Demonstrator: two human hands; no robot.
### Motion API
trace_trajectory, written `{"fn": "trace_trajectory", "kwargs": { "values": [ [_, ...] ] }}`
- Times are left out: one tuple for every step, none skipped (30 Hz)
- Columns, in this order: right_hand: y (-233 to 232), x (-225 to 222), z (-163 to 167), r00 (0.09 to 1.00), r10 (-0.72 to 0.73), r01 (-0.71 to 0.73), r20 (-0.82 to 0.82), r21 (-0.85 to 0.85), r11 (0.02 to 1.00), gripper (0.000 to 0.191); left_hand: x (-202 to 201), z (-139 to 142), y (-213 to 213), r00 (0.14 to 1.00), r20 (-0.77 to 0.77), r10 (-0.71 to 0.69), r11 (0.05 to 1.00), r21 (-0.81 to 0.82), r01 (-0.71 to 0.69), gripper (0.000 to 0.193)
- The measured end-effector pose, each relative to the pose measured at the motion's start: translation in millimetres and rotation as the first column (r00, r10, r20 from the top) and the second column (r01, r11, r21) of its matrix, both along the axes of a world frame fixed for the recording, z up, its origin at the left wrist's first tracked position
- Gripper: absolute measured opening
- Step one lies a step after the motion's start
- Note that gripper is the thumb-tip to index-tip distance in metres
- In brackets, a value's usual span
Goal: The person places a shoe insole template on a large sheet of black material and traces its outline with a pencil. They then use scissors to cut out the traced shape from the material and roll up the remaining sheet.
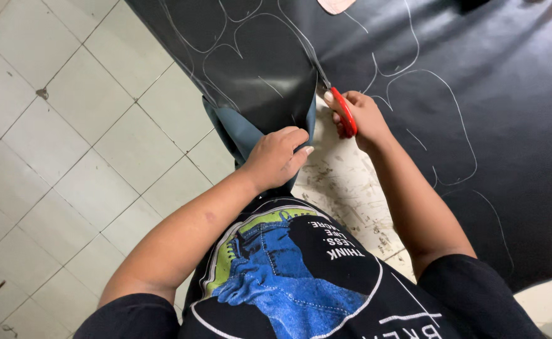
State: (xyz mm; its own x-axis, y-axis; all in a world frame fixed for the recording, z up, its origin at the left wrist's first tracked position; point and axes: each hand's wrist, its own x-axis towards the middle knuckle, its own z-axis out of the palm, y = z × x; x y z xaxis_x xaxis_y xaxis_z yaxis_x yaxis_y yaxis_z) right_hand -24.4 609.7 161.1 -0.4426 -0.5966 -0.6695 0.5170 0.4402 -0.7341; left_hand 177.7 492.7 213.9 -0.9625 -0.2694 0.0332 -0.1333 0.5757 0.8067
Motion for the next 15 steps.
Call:
{"fn": "trace_trajectory", "kwargs": {
  "values": [
    [-1.6,-0.5,-0.3,1.0,0.007,-0.007,-0.006,-0.007,1.0,0.034,1.0,1.4,-0.1,1.0,0.005,0.008,1.0,0.002,-0.008,0.017],
    [-2.0,-1.0,0.6,1.0,0.015,-0.015,-0.012,-0.013,1.0,0.034,2.6,3.9,0.4,1.0,0.01,0.018,1.0,0.005,-0.018,0.017],
    [-1.3,-1.0,0.9,1.0,0.026,-0.026,-0.017,-0.017,1.0,0.034,4.5,5.6,0.4,0.999,0.016,0.03,0.999,0.009,-0.03,0.017],
    [-0.2,-1.1,1.6,0.999,0.027,-0.027,-0.027,-0.012,1.0,0.034,6.6,7.1,-0.2,0.999,0.017,0.031,0.999,0.016,-0.031,0.017],
    [1.2,-1.5,2.4,0.999,0.028,-0.028,-0.036,-0.006,1.0,0.034,9.1,8.5,-0.9,0.999,0.021,0.031,0.999,0.024,-0.032,0.017],
    [1.8,-2.7,2.9,0.999,0.028,-0.028,-0.044,0.0,1.0,0.034,11.7,9.6,-1.6,0.999,0.025,0.031,0.999,0.031,-0.032,0.017],
    [1.4,-4.7,3.9,0.999,0.04,-0.04,-0.035,-0.001,0.999,0.033,14.1,11.0,-2.3,0.999,0.034,0.042,0.999,0.033,-0.043,0.018],
    [0.1,-8.1,4.4,0.998,0.05,-0.05,-0.027,-0.002,0.999,0.033,15.6,11.3,-3.1,0.998,0.042,0.052,0.998,0.034,-0.053,0.018],
    [-2.4,-11.4,5.4,0.998,0.06,-0.06,-0.022,-0.005,0.998,0.033,17.1,12.3,-4.2,0.997,0.048,0.061,0.998,0.033,-0.062,0.018],
    [-7.2,-15.6,6.0,0.997,0.073,-0.073,-0.017,-0.004,0.997,0.032,18.3,13.3,-5.5,0.998,0.032,0.061,0.997,0.037,-0.063,0.018],
    [-13.3,-20.5,6.2,0.996,0.086,-0.086,-0.013,-0.001,0.996,0.032,19.3,14.1,-6.0,0.998,0.017,0.061,0.997,0.044,-0.062,0.017],
    [-18.4,-23.9,6.9,0.995,0.098,-0.098,-0.008,0.002,0.995,0.031,20.4,15.5,-5.8,0.998,0.002,0.061,0.997,0.051,-0.061,0.016],
    [-22.7,-26.9,7.7,0.995,0.104,-0.104,0.008,-0.014,0.994,0.032,20.6,16.6,-5.6,0.998,-0.001,0.062,0.997,0.05,-0.062,0.016],
    [-26.5,-29.5,8.8,0.994,0.11,-0.11,0.026,-0.032,0.993,0.032,20.8,18.0,-5.3,0.998,-0.003,0.062,0.997,0.048,-0.062,0.016],
    [-29.2,-30.9,9.4,0.992,0.116,-0.114,0.043,-0.05,0.992,0.032,21.0,19.3,-5.3,0.998,-0.005,0.061,0.997,0.047,-0.061,0.015]
  ]
}}
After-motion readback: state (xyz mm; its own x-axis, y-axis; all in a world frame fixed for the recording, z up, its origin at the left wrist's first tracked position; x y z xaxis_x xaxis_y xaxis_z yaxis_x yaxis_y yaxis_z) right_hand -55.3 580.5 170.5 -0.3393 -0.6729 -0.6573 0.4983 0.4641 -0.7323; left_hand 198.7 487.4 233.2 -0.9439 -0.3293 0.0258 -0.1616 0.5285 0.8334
